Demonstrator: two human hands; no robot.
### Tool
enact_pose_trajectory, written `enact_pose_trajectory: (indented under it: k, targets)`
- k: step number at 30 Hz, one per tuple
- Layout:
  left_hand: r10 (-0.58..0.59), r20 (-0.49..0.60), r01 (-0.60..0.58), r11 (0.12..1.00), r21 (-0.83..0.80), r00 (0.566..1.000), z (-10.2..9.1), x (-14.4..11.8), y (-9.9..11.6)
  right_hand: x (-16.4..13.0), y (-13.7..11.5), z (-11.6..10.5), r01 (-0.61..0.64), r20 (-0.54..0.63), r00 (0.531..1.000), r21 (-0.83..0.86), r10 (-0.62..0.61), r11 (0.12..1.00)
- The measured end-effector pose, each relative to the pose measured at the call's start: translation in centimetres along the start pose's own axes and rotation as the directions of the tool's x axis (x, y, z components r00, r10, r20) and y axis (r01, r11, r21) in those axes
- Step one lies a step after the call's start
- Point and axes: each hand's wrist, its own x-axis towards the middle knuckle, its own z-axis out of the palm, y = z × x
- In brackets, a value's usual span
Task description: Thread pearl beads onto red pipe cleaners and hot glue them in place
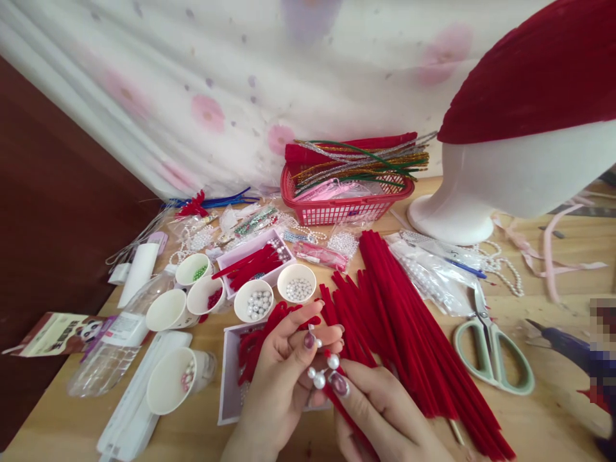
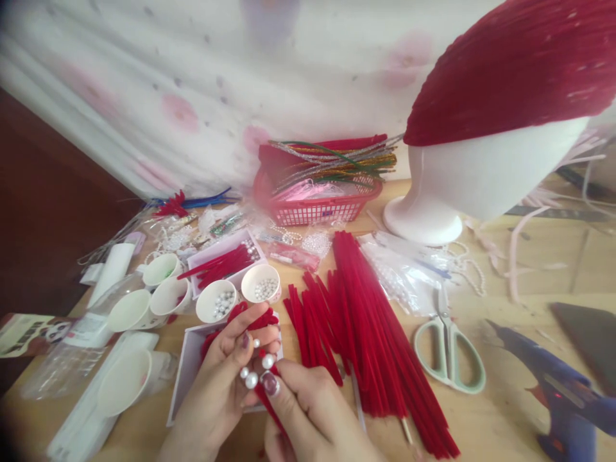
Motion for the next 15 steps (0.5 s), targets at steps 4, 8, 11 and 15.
enact_pose_trajectory:
  k: [4,8,11,15]
  targets:
    - [-0.023,0.004,0.023,1.0,0.008,1.0,0.5,-0.24,0.07,-0.05,-0.55,0.21,-0.069,-0.003,0.998,0.017,0.069,0.997]
    - [-0.026,0.017,0.025,0.998,0.049,1.0,0.25,-0.18,0.29,0.11,-1.05,0.55,-0.143,0.014,0.99,0.079,0.142,0.987]
    - [-0.011,0.062,0.004,0.994,0.107,0.998,-0.17,-0.24,0.39,0.25,-0.9,0.62,-0.172,0.022,0.985,0.112,0.17,0.979]
    - [0.015,0.046,-0.022,0.989,0.148,0.999,0.17,-0.67,0.47,0.71,-0.33,0.4,-0.077,0.097,0.993,0.118,0.066,0.99]
